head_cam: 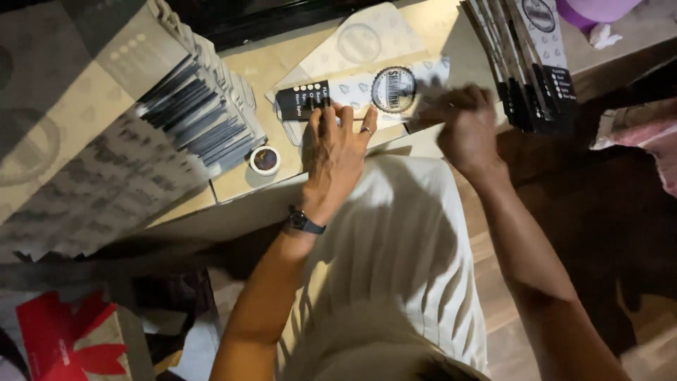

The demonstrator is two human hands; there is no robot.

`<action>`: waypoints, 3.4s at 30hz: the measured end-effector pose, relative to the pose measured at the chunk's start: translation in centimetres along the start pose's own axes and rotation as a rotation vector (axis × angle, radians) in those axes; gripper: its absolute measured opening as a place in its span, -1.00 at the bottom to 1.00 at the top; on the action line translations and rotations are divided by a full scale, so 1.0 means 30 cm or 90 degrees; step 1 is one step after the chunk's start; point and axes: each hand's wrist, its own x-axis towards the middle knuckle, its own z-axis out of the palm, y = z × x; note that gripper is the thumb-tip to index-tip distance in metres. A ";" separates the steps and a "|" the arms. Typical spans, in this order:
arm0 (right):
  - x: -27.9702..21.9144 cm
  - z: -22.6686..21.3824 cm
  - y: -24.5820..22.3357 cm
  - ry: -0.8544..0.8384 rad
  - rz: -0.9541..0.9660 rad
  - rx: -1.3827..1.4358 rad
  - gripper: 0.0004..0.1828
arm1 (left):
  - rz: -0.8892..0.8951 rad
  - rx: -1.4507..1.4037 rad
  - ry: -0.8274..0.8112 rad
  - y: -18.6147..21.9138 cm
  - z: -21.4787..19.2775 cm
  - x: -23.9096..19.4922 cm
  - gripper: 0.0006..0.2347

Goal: Folding paper food packaging and sealing it with tape from a dispenser.

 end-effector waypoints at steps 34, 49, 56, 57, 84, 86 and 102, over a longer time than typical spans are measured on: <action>0.414 0.114 -0.136 -0.212 -0.174 0.353 -0.74 | -0.043 0.067 0.092 0.017 0.101 -0.014 -0.42; 0.613 0.317 -0.212 -0.215 -0.351 0.529 -0.70 | -0.068 0.091 -0.114 0.010 -0.033 0.019 -0.38; 0.631 0.378 -0.270 -0.290 -0.300 0.570 -0.62 | -0.069 0.084 -0.047 0.023 0.015 0.002 -0.41; 0.631 0.376 -0.259 -0.293 -0.313 0.555 -0.62 | -0.072 0.132 -0.009 0.022 -0.016 0.009 -0.38; 0.630 0.329 -0.256 -0.333 -0.303 0.544 -0.68 | -0.031 0.022 -0.035 0.030 0.077 0.011 -0.54; 0.627 0.296 -0.247 -0.290 -0.334 0.559 -0.69 | -0.032 0.073 -0.051 0.033 -0.007 0.015 -0.55; 0.313 0.179 0.259 -0.298 -0.047 0.506 -0.67 | -0.010 0.069 0.002 0.019 0.004 0.012 -0.46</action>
